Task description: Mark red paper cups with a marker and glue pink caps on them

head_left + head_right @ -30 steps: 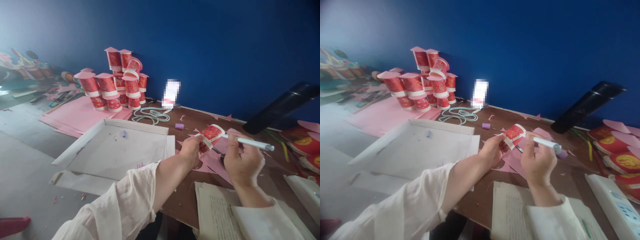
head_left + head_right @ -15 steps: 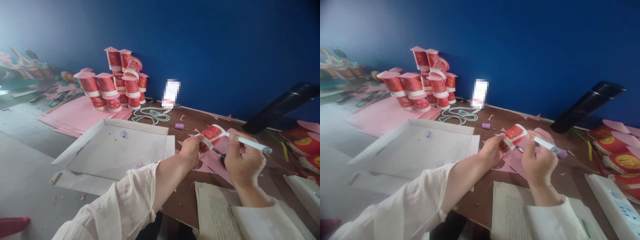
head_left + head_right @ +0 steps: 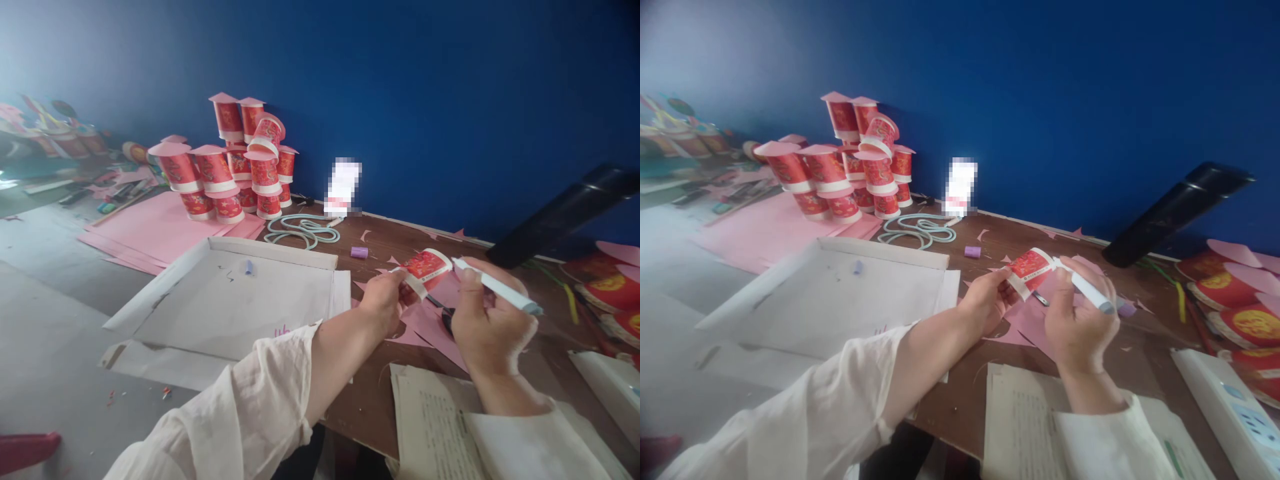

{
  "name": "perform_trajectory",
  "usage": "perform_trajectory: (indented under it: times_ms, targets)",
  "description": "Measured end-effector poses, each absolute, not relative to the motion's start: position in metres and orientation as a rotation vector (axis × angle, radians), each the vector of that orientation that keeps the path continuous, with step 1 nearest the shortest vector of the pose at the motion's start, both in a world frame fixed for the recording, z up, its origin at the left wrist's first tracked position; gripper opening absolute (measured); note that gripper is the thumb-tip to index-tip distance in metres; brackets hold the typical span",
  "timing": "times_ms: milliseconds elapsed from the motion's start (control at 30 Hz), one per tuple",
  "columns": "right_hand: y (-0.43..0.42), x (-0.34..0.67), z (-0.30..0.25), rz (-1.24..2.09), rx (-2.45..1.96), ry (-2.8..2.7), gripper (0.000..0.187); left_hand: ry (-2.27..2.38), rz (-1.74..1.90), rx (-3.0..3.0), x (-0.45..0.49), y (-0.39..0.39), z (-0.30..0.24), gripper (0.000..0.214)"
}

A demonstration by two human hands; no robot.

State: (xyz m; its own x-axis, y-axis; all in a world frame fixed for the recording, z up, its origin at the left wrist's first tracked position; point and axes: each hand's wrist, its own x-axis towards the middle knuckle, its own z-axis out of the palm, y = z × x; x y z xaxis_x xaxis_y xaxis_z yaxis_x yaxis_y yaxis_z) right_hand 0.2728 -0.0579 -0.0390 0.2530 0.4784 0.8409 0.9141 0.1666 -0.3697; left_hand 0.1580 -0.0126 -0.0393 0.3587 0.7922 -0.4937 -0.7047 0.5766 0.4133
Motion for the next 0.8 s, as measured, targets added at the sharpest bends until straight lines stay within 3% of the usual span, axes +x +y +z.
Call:
perform_trajectory:
  times_ms: [533,800]
  targets:
    - [-0.0589,0.2753,-0.0434,-0.462,-1.584,-1.370,0.034,0.704,0.982,0.151,0.1591,-0.0123,-0.0402,0.014]
    - [-0.0599,0.2665,-0.0372,-0.331,-1.451,-1.209,0.026,0.687,0.999,0.157,0.1605,-0.0109,-0.0433,0.012]
